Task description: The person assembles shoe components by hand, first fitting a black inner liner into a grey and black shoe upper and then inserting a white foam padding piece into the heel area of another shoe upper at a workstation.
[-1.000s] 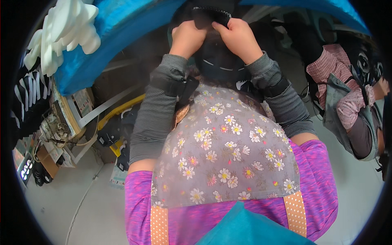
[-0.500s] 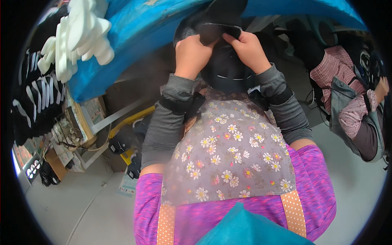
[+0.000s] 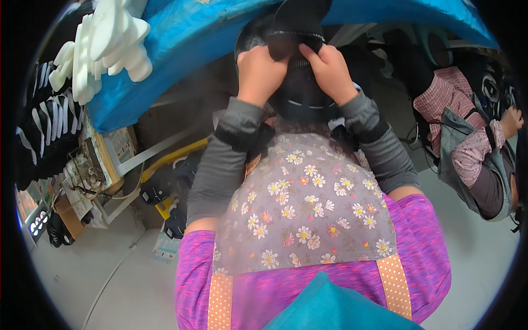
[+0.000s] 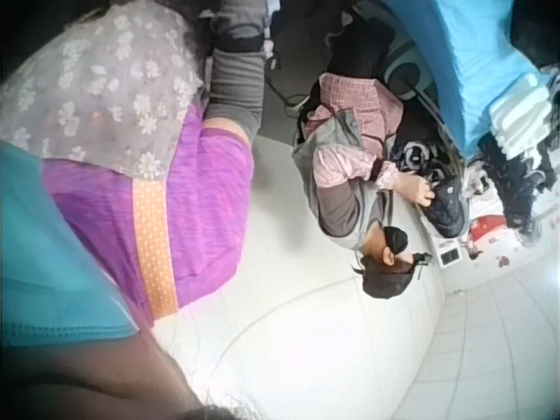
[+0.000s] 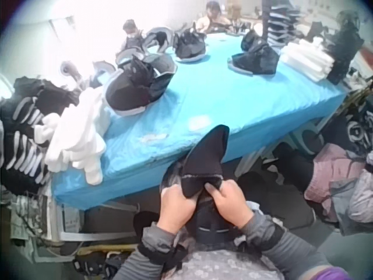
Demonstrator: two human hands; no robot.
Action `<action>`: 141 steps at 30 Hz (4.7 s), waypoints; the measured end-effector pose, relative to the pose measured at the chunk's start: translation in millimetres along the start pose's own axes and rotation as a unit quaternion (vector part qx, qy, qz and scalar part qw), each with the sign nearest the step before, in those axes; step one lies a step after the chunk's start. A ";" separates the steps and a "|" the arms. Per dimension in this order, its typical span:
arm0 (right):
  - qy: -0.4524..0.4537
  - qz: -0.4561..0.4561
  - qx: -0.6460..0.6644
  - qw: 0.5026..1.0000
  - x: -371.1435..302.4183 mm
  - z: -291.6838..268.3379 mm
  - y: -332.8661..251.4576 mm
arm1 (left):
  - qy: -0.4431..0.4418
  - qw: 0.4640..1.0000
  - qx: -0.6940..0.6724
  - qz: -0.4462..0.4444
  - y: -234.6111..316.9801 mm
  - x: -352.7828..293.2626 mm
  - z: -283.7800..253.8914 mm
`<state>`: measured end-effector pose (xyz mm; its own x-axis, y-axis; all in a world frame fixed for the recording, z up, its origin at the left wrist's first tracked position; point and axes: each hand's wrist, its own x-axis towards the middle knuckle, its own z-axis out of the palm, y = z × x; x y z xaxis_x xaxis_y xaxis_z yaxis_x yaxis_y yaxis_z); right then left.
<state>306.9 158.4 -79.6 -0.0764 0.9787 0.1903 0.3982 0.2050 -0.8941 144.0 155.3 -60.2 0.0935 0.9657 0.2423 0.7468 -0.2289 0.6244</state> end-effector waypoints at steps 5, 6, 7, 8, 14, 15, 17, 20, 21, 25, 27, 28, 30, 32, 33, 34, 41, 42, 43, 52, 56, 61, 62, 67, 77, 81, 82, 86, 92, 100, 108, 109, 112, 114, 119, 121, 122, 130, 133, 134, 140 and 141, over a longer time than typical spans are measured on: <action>-0.032 0.003 -0.100 0.994 -5.5 -3.9 -4.5 | -0.056 0.996 0.052 -0.036 -4.0 1.1 2.9; -0.047 0.030 -0.117 0.992 -1.3 -6.2 -11.4 | -0.062 0.996 0.053 -0.036 -6.9 3.8 4.8; -0.046 0.036 -0.115 0.992 1.5 -4.5 -7.9 | -0.073 0.996 0.035 -0.048 -9.4 6.1 7.0; -0.042 0.006 -0.131 0.990 5.4 -2.5 -2.5 | -0.083 0.995 0.017 -0.060 -12.5 8.9 9.4; -0.066 0.029 -0.146 0.987 7.6 4.9 0.0 | -0.128 0.983 -0.023 -0.129 -36.7 14.7 25.7; -0.057 0.032 -0.144 0.987 8.7 4.9 1.1 | -0.113 0.985 -0.022 -0.128 -32.3 15.0 25.0; -0.046 0.024 -0.142 0.989 7.9 3.5 2.0 | -0.086 0.989 0.024 -0.117 -25.5 12.2 22.0; -0.072 0.021 -0.117 0.990 2.9 0.3 1.3 | -0.057 0.998 0.016 -0.034 -14.0 2.3 10.0; -0.060 0.046 -0.066 0.995 0.5 -0.2 -1.2 | -0.053 0.998 0.015 -0.032 -7.6 -0.5 3.6; -0.022 0.034 -0.018 0.999 5.7 -4.0 10.6 | -0.063 0.996 0.053 -0.018 10.2 7.5 -7.8; -0.058 0.058 -0.082 0.993 7.5 -5.3 9.0 | -0.111 0.989 0.086 -0.048 1.8 11.6 -1.6; -0.058 0.062 -0.082 0.993 8.1 -4.5 7.4 | -0.115 0.989 0.085 -0.049 -3.7 12.4 2.6; -0.057 0.058 -0.099 0.992 4.5 -2.7 2.4 | -0.088 0.994 0.053 -0.047 -12.9 10.3 11.4; -0.059 0.060 -0.096 0.992 5.8 -0.5 0.2 | -0.103 0.992 0.021 -0.069 -26.2 12.2 20.5; -0.059 0.055 -0.092 0.992 7.1 -0.6 -0.9 | -0.112 0.990 -0.009 -0.086 -27.3 14.7 21.0; -0.063 0.053 -0.094 0.992 7.4 -0.4 0.4 | -0.109 0.990 -0.011 -0.089 -26.7 15.1 21.9; -0.049 0.008 -0.062 0.997 4.8 -1.9 7.6 | -0.022 0.999 0.014 -0.039 -10.0 -1.4 13.5; -0.033 -0.021 -0.034 0.999 -1.3 -0.6 4.5 | -0.012 1.000 0.009 -0.027 -8.0 -6.1 9.4; -0.032 -0.028 -0.022 0.999 -2.4 0.9 4.6 | -0.010 1.000 0.008 -0.027 -8.2 -3.5 6.6; -0.059 0.031 -0.047 0.997 3.9 7.8 6.2 | -0.058 0.994 0.019 -0.089 -21.5 -2.6 15.9; -0.076 0.034 -0.054 0.995 5.9 5.2 3.8 | -0.043 0.995 0.025 -0.087 -23.1 -7.4 17.7; 0.019 -0.073 -0.026 0.997 4.3 12.7 2.4 | 0.010 0.998 -0.046 -0.051 -20.4 -8.9 10.1; 0.018 -0.069 -0.024 0.997 10.9 10.8 0.4 | 0.007 0.998 -0.045 -0.053 -25.6 -2.2 11.2; -0.041 -0.001 -0.104 0.994 9.9 8.5 -5.8 | -0.043 0.992 -0.054 -0.108 -37.2 -1.5 21.9; -0.039 -0.040 -0.069 0.996 10.0 6.6 0.8 | 0.003 0.990 -0.115 -0.084 -26.9 -5.8 16.7; -0.028 -0.046 -0.077 0.996 6.4 10.7 -0.2 | -0.007 0.988 -0.102 -0.114 -33.2 -7.4 21.7; -0.036 -0.021 -0.071 0.997 8.3 9.4 -3.1 | -0.010 0.988 -0.102 -0.118 -34.5 -10.1 24.0; -0.032 0.002 -0.077 0.997 5.1 11.2 4.1 | -0.055 0.987 -0.086 -0.122 -32.5 -4.7 27.3; -0.065 -0.019 -0.076 0.995 7.0 8.9 9.2 | -0.066 0.987 -0.078 -0.127 -27.5 -6.2 15.3; -0.087 0.000 0.091 0.992 20.2 1.1 32.8 | -0.046 0.997 0.020 -0.054 -2.7 2.4 1.5; -0.093 -0.097 -0.075 0.988 27.7 -1.7 36.3 | -0.087 0.987 -0.062 -0.116 -23.9 6.2 17.4; -0.092 -0.100 -0.075 0.988 29.4 -5.1 31.7 | -0.093 0.984 -0.084 -0.124 -25.9 5.6 16.3; -0.013 -0.148 -0.300 0.942 28.5 -20.6 21.8 | -0.108 0.976 -0.092 -0.164 -18.2 1.5 5.6; 0.128 -0.284 -0.313 0.897 17.7 -34.7 27.4 | -0.101 0.975 -0.073 -0.181 -8.0 -3.6 -3.0; 0.087 -0.095 -0.030 0.991 -71.0 -56.2 16.3 | -0.076 0.967 -0.170 -0.173 -27.7 -16.4 -10.2; -0.069 0.136 0.008 0.988 -100.7 -63.9 41.8 | -0.112 0.944 -0.243 -0.193 -21.5 -18.3 -18.3; -0.129 0.260 0.062 0.955 -105.5 -61.2 44.1 | -0.112 0.945 -0.241 -0.192 -21.2 -20.1 -19.7; -0.206 0.378 0.422 0.798 -88.1 -19.4 45.6 | -0.016 0.838 -0.466 -0.282 -27.2 -45.1 -36.0; -0.210 0.339 0.560 0.727 -86.5 -6.4 61.8 | 0.001 0.881 -0.436 -0.187 -22.5 -57.1 -41.7; -0.202 0.329 0.599 0.702 -87.3 -3.7 67.5 | 0.011 0.923 -0.360 -0.135 -16.8 -59.5 -41.4; -0.189 0.317 0.653 0.662 -82.6 -13.1 61.6 | 0.016 0.975 -0.217 -0.045 2.4 -63.1 -50.8; -0.185 0.301 0.649 0.674 -81.7 -16.2 56.8 | 0.023 0.984 -0.174 -0.007 6.3 -61.7 -52.5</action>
<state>350.6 90.0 -139.4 -0.5765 0.7731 -0.2645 -0.6579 -0.6311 -0.4109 108.4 87.8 -32.3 0.0501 0.9642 0.2604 0.4755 -0.2523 0.8428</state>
